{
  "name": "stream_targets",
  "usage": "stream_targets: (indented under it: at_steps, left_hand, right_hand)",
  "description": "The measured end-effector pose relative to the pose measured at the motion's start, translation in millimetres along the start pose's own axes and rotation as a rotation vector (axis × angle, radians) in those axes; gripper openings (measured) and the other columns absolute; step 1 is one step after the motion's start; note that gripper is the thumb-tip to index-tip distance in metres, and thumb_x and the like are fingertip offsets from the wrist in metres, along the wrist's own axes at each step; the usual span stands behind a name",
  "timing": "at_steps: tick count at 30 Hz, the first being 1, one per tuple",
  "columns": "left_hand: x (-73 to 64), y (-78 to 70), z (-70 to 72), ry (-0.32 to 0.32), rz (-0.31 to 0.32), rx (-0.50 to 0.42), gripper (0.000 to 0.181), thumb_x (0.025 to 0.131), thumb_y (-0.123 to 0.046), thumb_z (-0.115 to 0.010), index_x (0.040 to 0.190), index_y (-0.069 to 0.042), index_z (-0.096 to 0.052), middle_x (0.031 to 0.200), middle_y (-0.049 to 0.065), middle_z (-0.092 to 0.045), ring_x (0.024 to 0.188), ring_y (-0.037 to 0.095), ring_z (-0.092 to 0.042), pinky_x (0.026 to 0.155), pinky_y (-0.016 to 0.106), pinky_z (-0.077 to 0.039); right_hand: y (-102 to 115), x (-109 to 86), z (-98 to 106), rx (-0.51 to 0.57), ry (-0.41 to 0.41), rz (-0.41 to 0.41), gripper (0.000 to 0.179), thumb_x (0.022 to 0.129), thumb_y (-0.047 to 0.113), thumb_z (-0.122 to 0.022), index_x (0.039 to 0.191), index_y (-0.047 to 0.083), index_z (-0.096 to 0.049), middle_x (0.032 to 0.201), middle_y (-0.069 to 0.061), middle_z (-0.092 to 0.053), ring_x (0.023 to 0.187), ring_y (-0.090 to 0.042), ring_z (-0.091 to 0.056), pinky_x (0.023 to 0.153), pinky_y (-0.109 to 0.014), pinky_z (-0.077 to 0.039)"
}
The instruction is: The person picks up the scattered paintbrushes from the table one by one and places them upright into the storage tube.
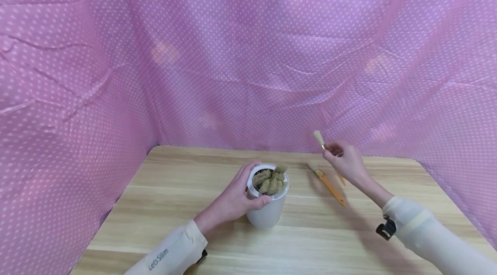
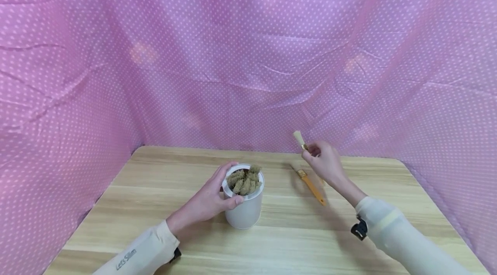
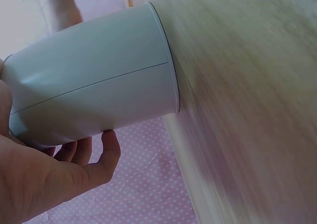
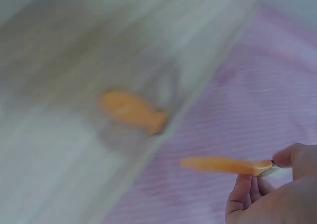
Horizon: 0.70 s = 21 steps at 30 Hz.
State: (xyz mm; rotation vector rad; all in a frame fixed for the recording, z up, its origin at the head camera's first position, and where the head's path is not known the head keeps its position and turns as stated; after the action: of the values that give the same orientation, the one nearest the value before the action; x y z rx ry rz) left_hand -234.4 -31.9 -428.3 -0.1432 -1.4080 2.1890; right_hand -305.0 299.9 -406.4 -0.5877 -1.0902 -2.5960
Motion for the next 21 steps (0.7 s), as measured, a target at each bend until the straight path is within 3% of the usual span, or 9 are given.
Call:
stream_targets:
  at_steps: [7,16,21]
  left_hand:
    - [-0.2,-2.3,-0.1,0.01,-0.007,-0.041,0.096,0.083,-0.042,-0.084,0.158,-0.023,-0.027,0.149,0.008,-0.038,0.132,0.023,-0.045,0.109,0.049,-0.037]
    - [0.5,-1.8,0.9,0.008,0.003,-0.043,0.097,0.083,-0.042,-0.084,0.158,-0.02,-0.027,0.151,0.009,-0.037,0.134,0.023,-0.043,0.11,0.048,-0.035]
    - [1.2,-2.0,1.4,0.011,0.003,-0.044,0.096,0.083,-0.042,-0.084,0.158,-0.022,-0.027,0.15,0.007,-0.037,0.133,0.021,-0.044,0.11,0.047,-0.036]
  right_hand:
    - [54.4,5.8,8.1,0.182,0.013,-0.037,0.03,0.1,0.026,-0.068,0.118,0.002,-0.069,0.104,-0.009,-0.071,0.093,-0.021,-0.066,0.08,-0.018,-0.051]
    - [112.2,11.7,14.0,0.526,-0.044,0.018,0.029,0.098,0.017,-0.071,0.119,-0.002,-0.066,0.109,-0.015,-0.071,0.097,-0.023,-0.068,0.086,-0.028,-0.055]
    - [134.9,10.9,13.3,0.656,-0.077,0.074,0.028,0.097,0.011,-0.071,0.121,-0.004,-0.065,0.109,-0.017,-0.071,0.095,-0.031,-0.069,0.088,-0.032,-0.055]
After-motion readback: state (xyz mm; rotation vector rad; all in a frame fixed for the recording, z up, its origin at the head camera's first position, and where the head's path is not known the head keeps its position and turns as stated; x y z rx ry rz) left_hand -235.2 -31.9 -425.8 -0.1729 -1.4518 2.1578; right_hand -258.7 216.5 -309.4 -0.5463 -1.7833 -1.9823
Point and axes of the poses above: each hand's wrist, its own x-axis towards the middle knuckle, its own z-axis out of the back of the hand, y = z × x, the point moved 5 cm from there along x, towards the middle knuckle
